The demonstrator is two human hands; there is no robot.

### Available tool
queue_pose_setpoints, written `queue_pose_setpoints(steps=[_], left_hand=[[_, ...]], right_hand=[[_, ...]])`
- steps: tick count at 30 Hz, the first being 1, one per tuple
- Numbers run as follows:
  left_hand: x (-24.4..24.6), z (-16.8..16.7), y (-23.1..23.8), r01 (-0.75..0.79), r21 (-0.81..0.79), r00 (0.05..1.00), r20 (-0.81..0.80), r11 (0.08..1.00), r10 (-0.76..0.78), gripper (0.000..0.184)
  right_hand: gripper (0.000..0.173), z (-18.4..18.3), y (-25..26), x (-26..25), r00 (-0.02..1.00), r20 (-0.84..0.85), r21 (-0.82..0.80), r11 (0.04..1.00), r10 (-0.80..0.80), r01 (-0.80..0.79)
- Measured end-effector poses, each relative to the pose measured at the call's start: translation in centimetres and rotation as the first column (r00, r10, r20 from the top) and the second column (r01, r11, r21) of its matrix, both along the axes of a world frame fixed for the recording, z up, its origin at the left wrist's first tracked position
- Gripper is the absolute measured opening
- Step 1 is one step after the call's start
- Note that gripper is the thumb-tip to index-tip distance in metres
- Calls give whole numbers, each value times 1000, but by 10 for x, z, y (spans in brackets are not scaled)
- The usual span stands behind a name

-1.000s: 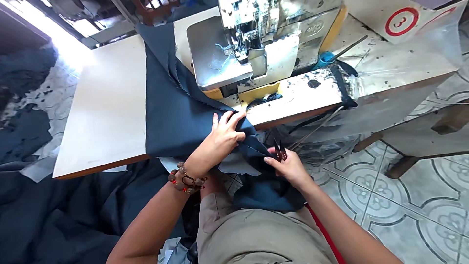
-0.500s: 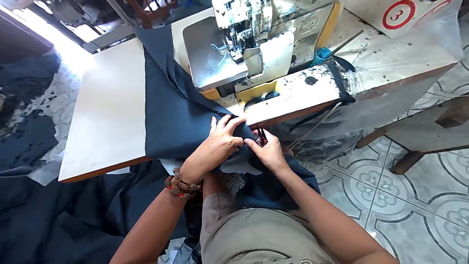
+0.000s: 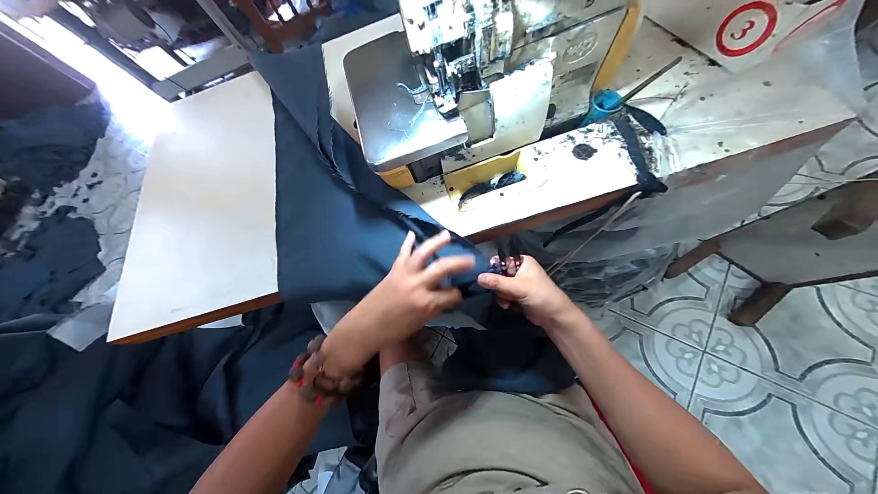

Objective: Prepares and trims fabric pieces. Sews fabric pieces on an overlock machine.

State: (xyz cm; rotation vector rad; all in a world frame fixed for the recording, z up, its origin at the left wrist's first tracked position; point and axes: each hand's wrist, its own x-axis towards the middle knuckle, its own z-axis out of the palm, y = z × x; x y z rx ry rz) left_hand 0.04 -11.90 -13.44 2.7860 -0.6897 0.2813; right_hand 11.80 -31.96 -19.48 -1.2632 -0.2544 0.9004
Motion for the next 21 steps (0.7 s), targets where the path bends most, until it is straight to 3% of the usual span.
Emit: queue_pose_setpoints(steps=[2, 4, 6, 8, 10, 12, 16, 21], left_hand=[[-22, 3, -10, 76, 76, 997, 3, 994, -76, 16], [-33, 9, -14, 126, 148, 992, -36, 981, -122, 16], [-32, 25, -15, 126, 192, 992, 1, 973, -129, 18], [-27, 44, -19, 107, 192, 991, 57, 975, -120, 18], [-21, 53, -24, 99, 174, 989, 92, 980, -116, 17], [-16, 50, -23, 122, 130, 984, 117, 984, -137, 17], [-17, 41, -25, 194, 84, 966, 157, 977, -205, 18], [-21, 42, -28, 205, 50, 968, 134, 977, -210, 18]], right_hand=[[18, 10, -7, 7, 997, -74, 44, 999, 16, -13], [16, 14, -5, 8, 999, -41, 63, 998, 6, -3], [14, 17, 2, 1, 987, 158, 22, 999, 33, -37], [15, 24, 7, -11, 916, 392, -38, 996, 84, -76], [16, 35, 5, -26, 843, 524, -83, 993, 117, -87], [13, 41, -4, -37, 842, 530, -75, 995, 100, -71], [8, 41, -25, -47, 932, 361, -47, 998, 44, -29], [9, 39, -31, -68, 865, 502, -15, 1000, -9, 19]])
